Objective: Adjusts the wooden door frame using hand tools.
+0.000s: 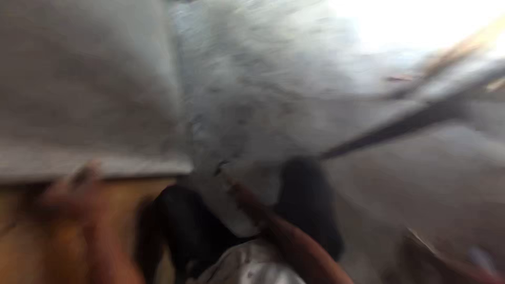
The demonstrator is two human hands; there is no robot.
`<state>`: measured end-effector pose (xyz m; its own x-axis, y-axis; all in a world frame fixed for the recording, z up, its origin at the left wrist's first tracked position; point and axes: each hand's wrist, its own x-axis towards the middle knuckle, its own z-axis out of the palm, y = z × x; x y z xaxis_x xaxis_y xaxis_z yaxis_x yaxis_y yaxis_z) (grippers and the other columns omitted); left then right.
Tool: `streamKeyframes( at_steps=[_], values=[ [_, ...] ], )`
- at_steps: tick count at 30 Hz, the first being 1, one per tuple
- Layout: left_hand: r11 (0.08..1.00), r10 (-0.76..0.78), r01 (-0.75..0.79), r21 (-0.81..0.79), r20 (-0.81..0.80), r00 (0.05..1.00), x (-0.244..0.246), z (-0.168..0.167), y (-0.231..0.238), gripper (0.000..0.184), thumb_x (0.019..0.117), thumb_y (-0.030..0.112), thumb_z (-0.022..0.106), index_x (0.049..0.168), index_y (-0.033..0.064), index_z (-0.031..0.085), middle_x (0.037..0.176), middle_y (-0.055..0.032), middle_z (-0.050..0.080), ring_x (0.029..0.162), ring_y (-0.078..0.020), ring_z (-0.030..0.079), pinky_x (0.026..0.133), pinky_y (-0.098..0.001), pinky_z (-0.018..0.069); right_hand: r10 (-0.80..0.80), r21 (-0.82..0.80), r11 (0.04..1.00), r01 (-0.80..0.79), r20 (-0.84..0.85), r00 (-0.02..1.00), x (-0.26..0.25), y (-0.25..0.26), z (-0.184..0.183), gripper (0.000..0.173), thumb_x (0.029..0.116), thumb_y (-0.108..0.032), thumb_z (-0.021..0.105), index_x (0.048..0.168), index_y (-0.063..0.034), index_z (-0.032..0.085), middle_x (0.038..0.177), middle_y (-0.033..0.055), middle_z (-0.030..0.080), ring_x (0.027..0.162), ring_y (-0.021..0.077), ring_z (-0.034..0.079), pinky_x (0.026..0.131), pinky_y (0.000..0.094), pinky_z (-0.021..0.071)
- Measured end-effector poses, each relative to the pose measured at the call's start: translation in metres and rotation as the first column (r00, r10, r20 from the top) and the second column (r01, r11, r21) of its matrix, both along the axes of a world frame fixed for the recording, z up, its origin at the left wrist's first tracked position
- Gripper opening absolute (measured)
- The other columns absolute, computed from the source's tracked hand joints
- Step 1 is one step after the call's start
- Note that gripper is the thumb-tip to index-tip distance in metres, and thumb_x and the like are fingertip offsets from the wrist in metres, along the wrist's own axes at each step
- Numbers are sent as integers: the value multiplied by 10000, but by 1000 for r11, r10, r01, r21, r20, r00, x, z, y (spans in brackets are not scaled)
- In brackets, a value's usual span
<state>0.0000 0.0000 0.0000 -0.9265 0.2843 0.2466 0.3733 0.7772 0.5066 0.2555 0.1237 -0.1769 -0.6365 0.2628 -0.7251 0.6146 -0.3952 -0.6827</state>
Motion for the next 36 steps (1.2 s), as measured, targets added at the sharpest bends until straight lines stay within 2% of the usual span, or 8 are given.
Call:
streamKeyframes(
  at_steps=[3,6,16,20,23,26,31,36],
  values=[
    [992,109,-110,-58,-16,994,-37,-25,-8,503,1000,475,634,1040,-20,717,995,-238,708,936,-375,694,892,-598,531,-24,-93,995,28,51,998,-41,-10,-32,431,1103,-370,471,1411,-68,468,784,55,557,558,140,552,511,318,523],
    [991,87,-91,-96,-43,995,-33,-26,-13,570,1003,545,590,956,-14,694,846,-219,685,795,-393,679,749,-623,527,-86,-179,979,99,77,993,-70,-21,-46,375,1119,-351,431,1339,-54,497,705,24,496,498,129,511,465,305,500],
    [997,30,-40,-62,-155,988,-36,-35,-18,498,1009,497,609,923,13,688,797,-167,671,728,-315,660,709,-540,534,-487,-486,698,526,217,846,-188,-87,-67,426,1143,-362,292,911,-54,472,592,9,443,423,110,454,416,266,467],
    [998,34,-43,-44,-185,982,-37,-39,-17,450,1010,470,621,907,37,688,752,-127,651,663,-248,626,664,-484,513,-517,-489,681,545,207,831,-195,-99,-64,380,1139,-367,326,969,-58,468,601,5,428,412,109,441,400,272,464],
    [992,115,-125,-28,-229,967,-45,-42,-11,471,966,522,648,885,67,737,760,-74,701,712,-197,667,743,-468,512,-485,-505,696,510,193,853,-195,-99,-63,396,1137,-375,326,937,-64,465,576,-3,428,400,101,440,391,261,457],
    [997,55,-65,-50,-175,983,-38,-36,-16,489,1002,508,615,905,34,687,761,-138,661,695,-290,641,683,-531,504,-514,-488,680,546,214,831,-196,-94,-58,421,1133,-400,338,918,-62,467,573,-3,419,387,101,427,376,261,449],
    [988,59,-75,-132,-122,991,-36,-33,-25,585,981,623,571,861,56,650,691,-135,604,606,-303,594,575,-518,476,-517,-511,678,528,180,837,-192,-98,-52,422,1134,-387,334,891,-67,466,559,-6,422,385,99,430,372,264,449],
    [980,74,-94,-177,-119,990,-33,-26,-23,604,976,638,566,869,51,662,718,-152,625,641,-334,610,607,-551,479,-448,-479,750,456,141,883,-184,-103,-44,388,1136,-368,341,950,-54,470,569,-5,422,390,104,434,371,273,453]
  ],
)
